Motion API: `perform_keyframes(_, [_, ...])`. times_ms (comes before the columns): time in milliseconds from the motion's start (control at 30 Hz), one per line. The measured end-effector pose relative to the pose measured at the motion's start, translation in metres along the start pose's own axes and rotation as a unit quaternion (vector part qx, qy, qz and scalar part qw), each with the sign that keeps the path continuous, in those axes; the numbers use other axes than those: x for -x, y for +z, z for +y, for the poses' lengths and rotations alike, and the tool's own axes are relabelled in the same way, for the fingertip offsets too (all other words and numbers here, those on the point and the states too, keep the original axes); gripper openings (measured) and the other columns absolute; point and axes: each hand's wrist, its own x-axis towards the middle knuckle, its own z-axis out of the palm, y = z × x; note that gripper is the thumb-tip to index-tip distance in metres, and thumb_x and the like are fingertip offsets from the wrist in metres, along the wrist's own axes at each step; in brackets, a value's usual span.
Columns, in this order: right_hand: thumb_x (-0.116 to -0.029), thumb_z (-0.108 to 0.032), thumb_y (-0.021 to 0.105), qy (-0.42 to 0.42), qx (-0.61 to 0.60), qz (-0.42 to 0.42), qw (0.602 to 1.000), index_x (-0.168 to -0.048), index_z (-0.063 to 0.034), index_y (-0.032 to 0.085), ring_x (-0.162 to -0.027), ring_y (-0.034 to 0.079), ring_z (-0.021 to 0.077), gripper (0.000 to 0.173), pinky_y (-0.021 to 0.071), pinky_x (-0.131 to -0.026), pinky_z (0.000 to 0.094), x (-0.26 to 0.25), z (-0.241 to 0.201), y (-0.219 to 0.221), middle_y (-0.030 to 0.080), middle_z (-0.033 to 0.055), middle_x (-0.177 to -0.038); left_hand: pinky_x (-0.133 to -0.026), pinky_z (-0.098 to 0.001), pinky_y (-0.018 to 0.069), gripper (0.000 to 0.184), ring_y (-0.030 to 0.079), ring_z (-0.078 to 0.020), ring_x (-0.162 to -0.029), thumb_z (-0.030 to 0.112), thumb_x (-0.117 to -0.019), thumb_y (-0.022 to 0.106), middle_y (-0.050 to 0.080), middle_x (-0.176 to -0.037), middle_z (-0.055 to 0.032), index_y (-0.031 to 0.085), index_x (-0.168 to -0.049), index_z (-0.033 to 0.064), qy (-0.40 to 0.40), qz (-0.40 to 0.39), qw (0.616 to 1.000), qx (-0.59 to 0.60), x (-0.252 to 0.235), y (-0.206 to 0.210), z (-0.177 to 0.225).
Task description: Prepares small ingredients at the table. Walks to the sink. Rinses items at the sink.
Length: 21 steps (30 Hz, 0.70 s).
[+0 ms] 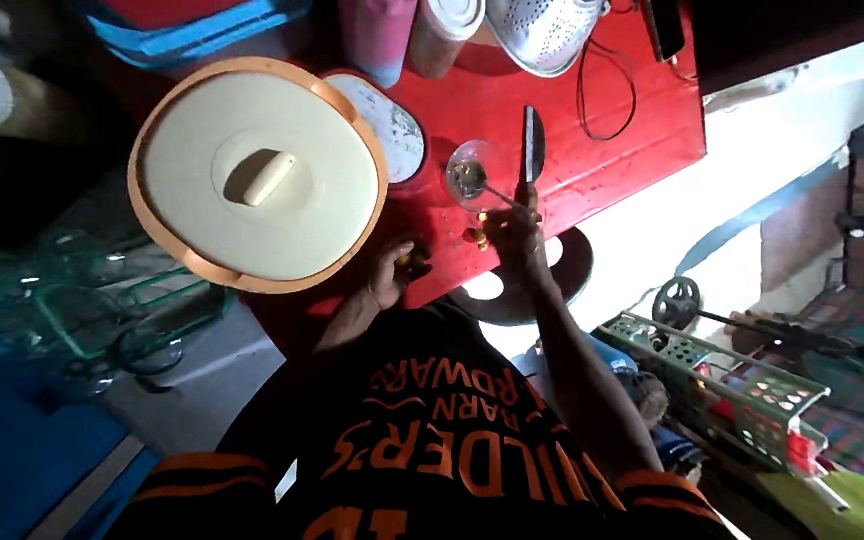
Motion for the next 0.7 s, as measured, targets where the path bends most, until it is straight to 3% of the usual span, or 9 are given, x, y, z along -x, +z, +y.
perform_keyframes(67, [-0.0990,-0.018,0.068,0.053,-0.040,-0.005,0.998,-0.127,-0.0050,0.067,-0.092,0.071,0.0277,0.031,0.0608,-0.083,0.0481,0.023,0.014,0.025,0.069,0.0181,-0.118,-0.091,-0.0438,0.0569,0.035,0.067,-0.0221,-0.102,0.013,-0.1033,0.035,0.068,-0.112,-0.0083,0.054,-0.132,0.0064,0.011,-0.007,1.000,-0.003,0.001,0.000,-0.004])
perform_keyframes(167, [-0.0987,-0.022,0.068,0.089,-0.014,0.025,0.996,-0.118,-0.0015,0.068,-0.089,0.071,0.0298,0.029,0.0603,-0.080,0.0506,0.031,0.035,0.056,0.070,0.0184,-0.111,-0.096,-0.0457,0.0553,0.036,0.067,-0.0235,-0.106,0.009,-0.1028,0.035,0.068,-0.117,-0.0092,0.053,-0.134,0.0074,-0.005,-0.020,1.000,-0.004,0.002,0.005,-0.005])
perform_keyframes(233, [-0.0976,-0.021,0.069,0.076,0.008,0.057,0.996,-0.113,-0.0018,0.071,-0.087,0.070,0.0322,0.025,0.0588,-0.078,0.0531,0.032,0.041,0.070,0.069,0.0192,-0.112,-0.096,-0.0431,0.0553,0.035,0.068,-0.0218,-0.106,0.012,-0.1058,0.036,0.068,-0.116,-0.0083,0.052,-0.137,0.0092,-0.017,-0.020,0.999,-0.022,0.002,0.011,-0.003])
perform_keyframes(300, [-0.0971,-0.018,0.069,0.062,0.022,0.087,0.994,-0.115,-0.0026,0.073,-0.097,0.069,0.0372,0.024,0.0585,-0.084,0.0556,0.028,0.045,0.078,0.066,0.0224,-0.120,-0.093,-0.0375,0.0554,0.036,0.067,-0.0182,-0.103,0.018,-0.1088,0.036,0.066,-0.117,-0.0068,0.047,-0.143,0.0109,-0.025,-0.020,0.997,-0.074,0.001,0.019,0.003])
perform_keyframes(400, [-0.0991,-0.017,0.066,0.064,0.022,0.116,0.991,-0.119,-0.0043,0.073,-0.101,0.068,0.0392,0.024,0.0584,-0.085,0.0560,0.024,0.048,0.082,0.065,0.0240,-0.120,-0.087,-0.0335,0.0559,0.037,0.066,-0.0150,-0.097,0.026,-0.1116,0.036,0.066,-0.115,-0.0050,0.047,-0.145,0.0132,-0.025,-0.028,0.987,-0.158,-0.009,0.022,0.003])
perform_keyframes(500, [-0.1005,-0.017,0.063,0.089,-0.006,0.123,0.988,-0.132,-0.0065,0.069,-0.107,0.070,0.0361,0.034,0.0581,-0.092,0.0538,0.025,0.045,0.088,0.069,0.0205,-0.123,-0.085,-0.0356,0.0571,0.036,0.067,-0.0188,-0.097,0.019,-0.1100,0.042,0.068,-0.115,-0.0096,0.050,-0.143,0.0082,-0.010,-0.006,0.982,-0.190,-0.014,0.021,-0.001])
perform_keyframes(633, [-0.0996,-0.015,0.061,0.125,-0.065,0.117,0.983,-0.131,-0.0063,0.069,-0.114,0.069,0.0342,0.033,0.0565,-0.098,0.0511,0.039,0.045,0.075,0.066,0.0201,-0.132,-0.078,-0.0321,0.0589,0.033,0.068,-0.0147,-0.088,0.011,-0.1084,0.040,0.067,-0.106,-0.0071,0.048,-0.139,0.0041,0.021,-0.013,0.977,-0.214,-0.020,0.038,-0.006])
perform_keyframes(700, [-0.1000,-0.016,0.060,0.137,-0.071,0.118,0.981,-0.127,-0.0072,0.071,-0.113,0.069,0.0340,0.031,0.0564,-0.096,0.0526,0.049,0.044,0.066,0.068,0.0190,-0.128,-0.078,-0.0304,0.0584,0.032,0.066,-0.0123,-0.086,0.009,-0.1073,0.039,0.065,-0.105,-0.0041,0.049,-0.137,0.0042,0.028,-0.019,0.970,-0.239,-0.021,0.043,-0.005])
